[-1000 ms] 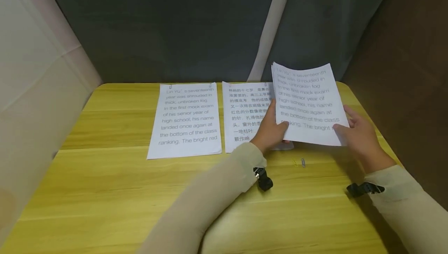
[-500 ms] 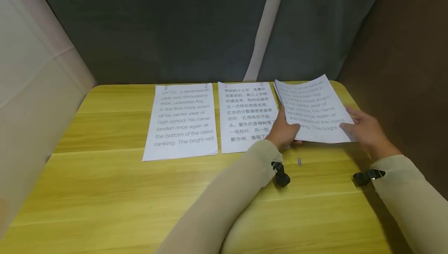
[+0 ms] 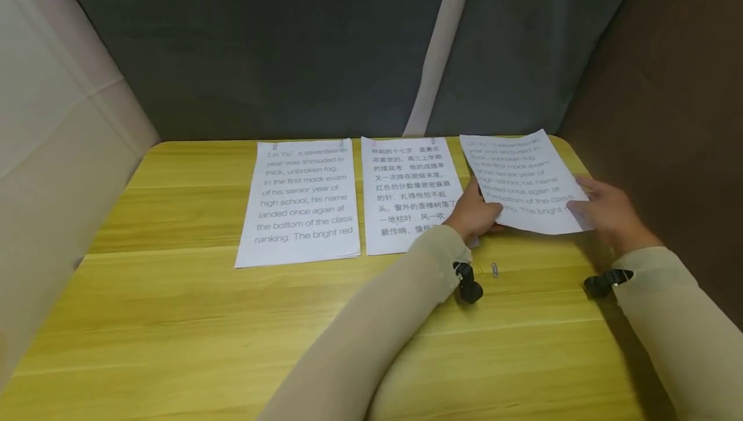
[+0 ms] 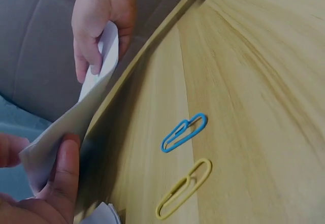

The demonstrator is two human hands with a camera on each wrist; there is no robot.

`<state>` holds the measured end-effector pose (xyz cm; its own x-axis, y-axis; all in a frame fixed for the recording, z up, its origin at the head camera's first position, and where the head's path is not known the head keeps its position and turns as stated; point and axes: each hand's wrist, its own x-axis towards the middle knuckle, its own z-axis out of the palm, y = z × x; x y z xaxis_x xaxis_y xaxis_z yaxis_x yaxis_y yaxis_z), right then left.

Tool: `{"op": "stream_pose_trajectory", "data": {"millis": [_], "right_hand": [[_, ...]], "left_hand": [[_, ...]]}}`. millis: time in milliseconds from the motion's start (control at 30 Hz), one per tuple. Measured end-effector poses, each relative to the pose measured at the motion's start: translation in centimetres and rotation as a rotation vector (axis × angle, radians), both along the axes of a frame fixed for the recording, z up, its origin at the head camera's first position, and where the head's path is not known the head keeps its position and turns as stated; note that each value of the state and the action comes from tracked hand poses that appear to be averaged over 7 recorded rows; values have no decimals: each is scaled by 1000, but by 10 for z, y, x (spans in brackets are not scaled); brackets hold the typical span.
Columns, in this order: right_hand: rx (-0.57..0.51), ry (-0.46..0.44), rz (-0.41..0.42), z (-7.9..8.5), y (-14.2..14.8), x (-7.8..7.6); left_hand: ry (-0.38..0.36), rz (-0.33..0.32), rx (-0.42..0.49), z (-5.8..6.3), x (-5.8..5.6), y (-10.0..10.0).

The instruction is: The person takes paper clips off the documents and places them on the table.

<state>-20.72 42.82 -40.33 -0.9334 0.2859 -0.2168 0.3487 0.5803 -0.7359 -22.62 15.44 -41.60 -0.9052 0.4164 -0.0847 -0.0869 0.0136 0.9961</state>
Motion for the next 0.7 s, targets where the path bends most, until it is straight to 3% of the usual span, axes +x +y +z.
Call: {"op": "stream_pose_trajectory", "data": {"millis": [233, 367, 500, 567, 700], "right_hand": [[64, -9, -12, 2, 3, -5], [91, 18, -7, 4, 1, -5], [106, 35, 8, 5, -1, -4], [110, 33, 17, 6, -2, -3], [166, 26, 21, 6, -6, -1]], "left_hand": [[1, 14, -67, 4, 3, -4], [36, 30, -211, 8, 4, -10], [128, 17, -372, 10, 3, -20], [169, 17, -411, 12, 1, -27], [185, 56, -402, 22, -6, -43]]}}
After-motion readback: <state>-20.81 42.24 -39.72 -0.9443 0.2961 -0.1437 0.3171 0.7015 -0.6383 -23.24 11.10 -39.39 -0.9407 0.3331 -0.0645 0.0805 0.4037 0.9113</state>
